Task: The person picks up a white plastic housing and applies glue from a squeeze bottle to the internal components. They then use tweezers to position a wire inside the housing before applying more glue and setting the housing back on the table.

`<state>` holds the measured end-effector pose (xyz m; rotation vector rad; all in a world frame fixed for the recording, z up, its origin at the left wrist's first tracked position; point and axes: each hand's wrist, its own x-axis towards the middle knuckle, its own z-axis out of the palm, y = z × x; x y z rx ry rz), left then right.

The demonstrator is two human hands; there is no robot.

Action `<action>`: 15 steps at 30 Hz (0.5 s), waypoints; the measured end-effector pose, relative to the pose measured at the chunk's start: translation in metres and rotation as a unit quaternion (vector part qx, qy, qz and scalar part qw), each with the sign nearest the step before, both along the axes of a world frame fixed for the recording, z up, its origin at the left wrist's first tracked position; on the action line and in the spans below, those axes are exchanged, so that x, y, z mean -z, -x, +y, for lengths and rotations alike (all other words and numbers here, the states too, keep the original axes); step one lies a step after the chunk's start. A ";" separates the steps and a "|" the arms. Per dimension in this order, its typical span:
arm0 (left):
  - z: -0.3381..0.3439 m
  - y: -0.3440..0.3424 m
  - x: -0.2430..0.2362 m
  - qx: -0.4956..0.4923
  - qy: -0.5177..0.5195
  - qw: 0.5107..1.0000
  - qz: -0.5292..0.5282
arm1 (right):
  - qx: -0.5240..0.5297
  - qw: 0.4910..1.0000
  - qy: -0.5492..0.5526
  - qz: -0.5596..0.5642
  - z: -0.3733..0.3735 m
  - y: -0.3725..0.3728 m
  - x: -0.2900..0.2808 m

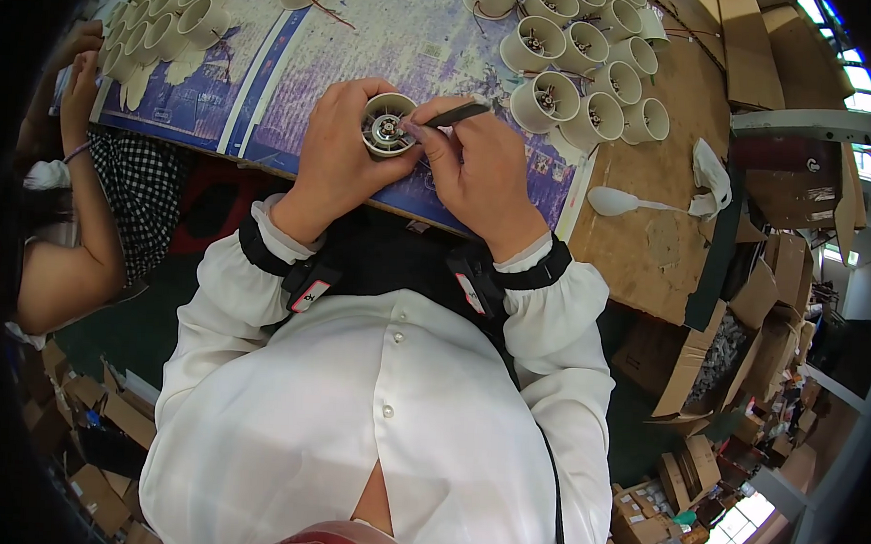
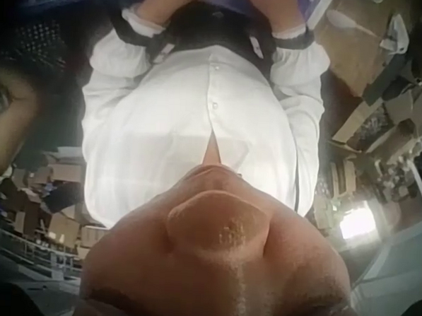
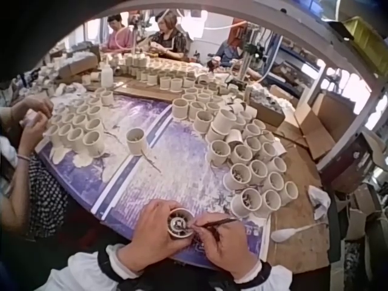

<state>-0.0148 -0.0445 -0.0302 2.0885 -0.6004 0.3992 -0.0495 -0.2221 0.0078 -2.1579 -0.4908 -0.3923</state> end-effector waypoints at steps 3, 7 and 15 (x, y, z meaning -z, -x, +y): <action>0.000 -0.001 0.000 0.003 -0.003 1.000 -0.003 | -0.014 0.999 0.010 -0.046 0.002 -0.002 0.004; 0.000 -0.001 0.001 0.003 -0.003 1.000 -0.009 | -0.037 0.995 0.003 -0.088 0.002 -0.003 0.004; 0.002 0.000 0.000 0.005 -0.024 0.999 -0.022 | -0.001 0.997 -0.068 0.032 -0.003 0.001 0.003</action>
